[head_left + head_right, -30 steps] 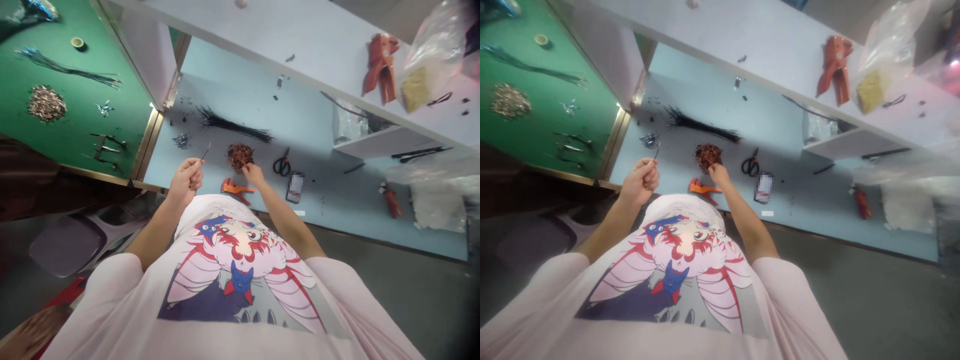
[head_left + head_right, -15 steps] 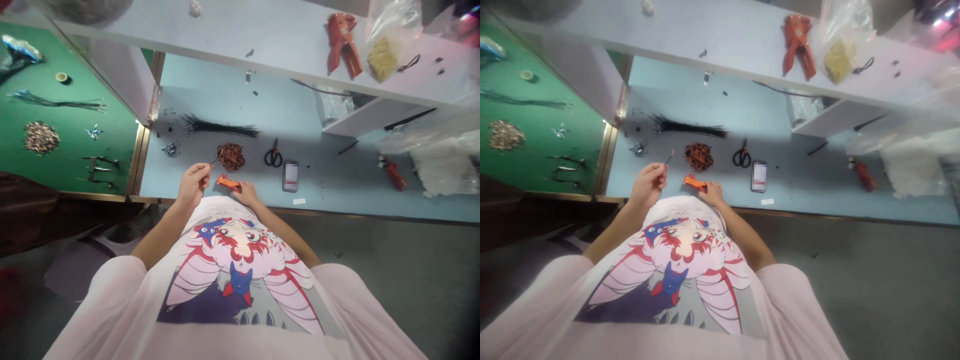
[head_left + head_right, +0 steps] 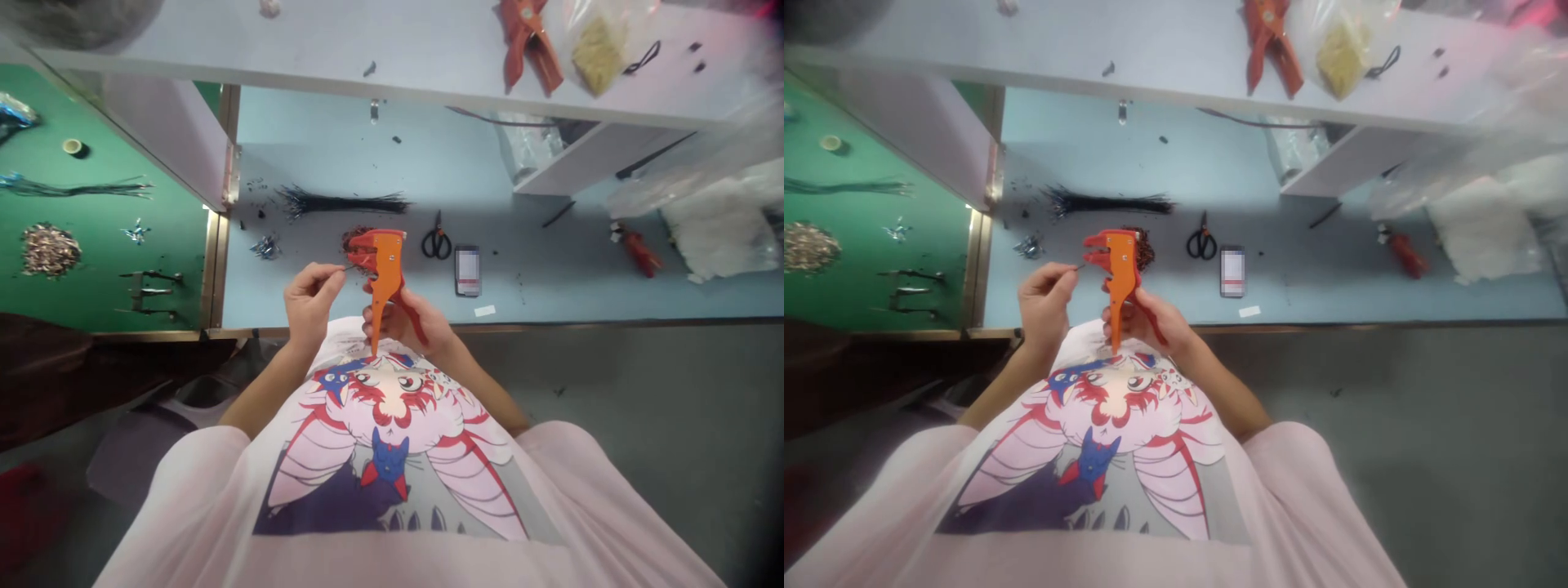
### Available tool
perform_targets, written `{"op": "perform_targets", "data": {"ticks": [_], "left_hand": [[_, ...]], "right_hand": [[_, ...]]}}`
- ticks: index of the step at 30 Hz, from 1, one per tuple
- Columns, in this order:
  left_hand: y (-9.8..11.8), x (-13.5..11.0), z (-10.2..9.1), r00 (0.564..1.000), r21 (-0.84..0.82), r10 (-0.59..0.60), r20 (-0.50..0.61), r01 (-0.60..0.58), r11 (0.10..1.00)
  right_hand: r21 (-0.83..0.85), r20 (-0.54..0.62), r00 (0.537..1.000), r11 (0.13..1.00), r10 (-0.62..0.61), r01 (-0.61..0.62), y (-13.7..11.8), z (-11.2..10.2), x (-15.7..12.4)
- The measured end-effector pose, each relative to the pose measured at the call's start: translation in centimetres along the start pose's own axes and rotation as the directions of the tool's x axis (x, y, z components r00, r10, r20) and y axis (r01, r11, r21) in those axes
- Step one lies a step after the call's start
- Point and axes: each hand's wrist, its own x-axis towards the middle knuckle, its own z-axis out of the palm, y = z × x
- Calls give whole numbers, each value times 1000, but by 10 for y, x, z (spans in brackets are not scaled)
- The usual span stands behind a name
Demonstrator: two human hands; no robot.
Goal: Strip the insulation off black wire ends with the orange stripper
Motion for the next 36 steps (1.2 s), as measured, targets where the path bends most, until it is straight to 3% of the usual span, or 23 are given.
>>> {"op": "perform_targets", "data": {"ticks": [6, 12, 14, 23, 36], "left_hand": [[6, -5, 1, 988, -6, -68, 138, 69, 998], [-1, -5, -3, 921, -160, -277, 274, 328, 931], [-4, -6, -4, 906, -176, -300, 300, 361, 916], [0, -8, -2, 913, -158, -166, 372, 239, 958], [0, -7, 1, 903, -161, -171, 394, 251, 955]], "right_hand": [[51, 48, 991, 990, 127, -129, -3, 10, -10], [84, 105, 981, 982, 160, -170, -1, 13, -6], [74, 117, 981, 983, 158, -167, 1, 13, -5], [28, 90, 978, 981, 189, -192, 2, 12, -5], [57, 147, 985, 993, 95, -105, 8, 3, -4]]}}
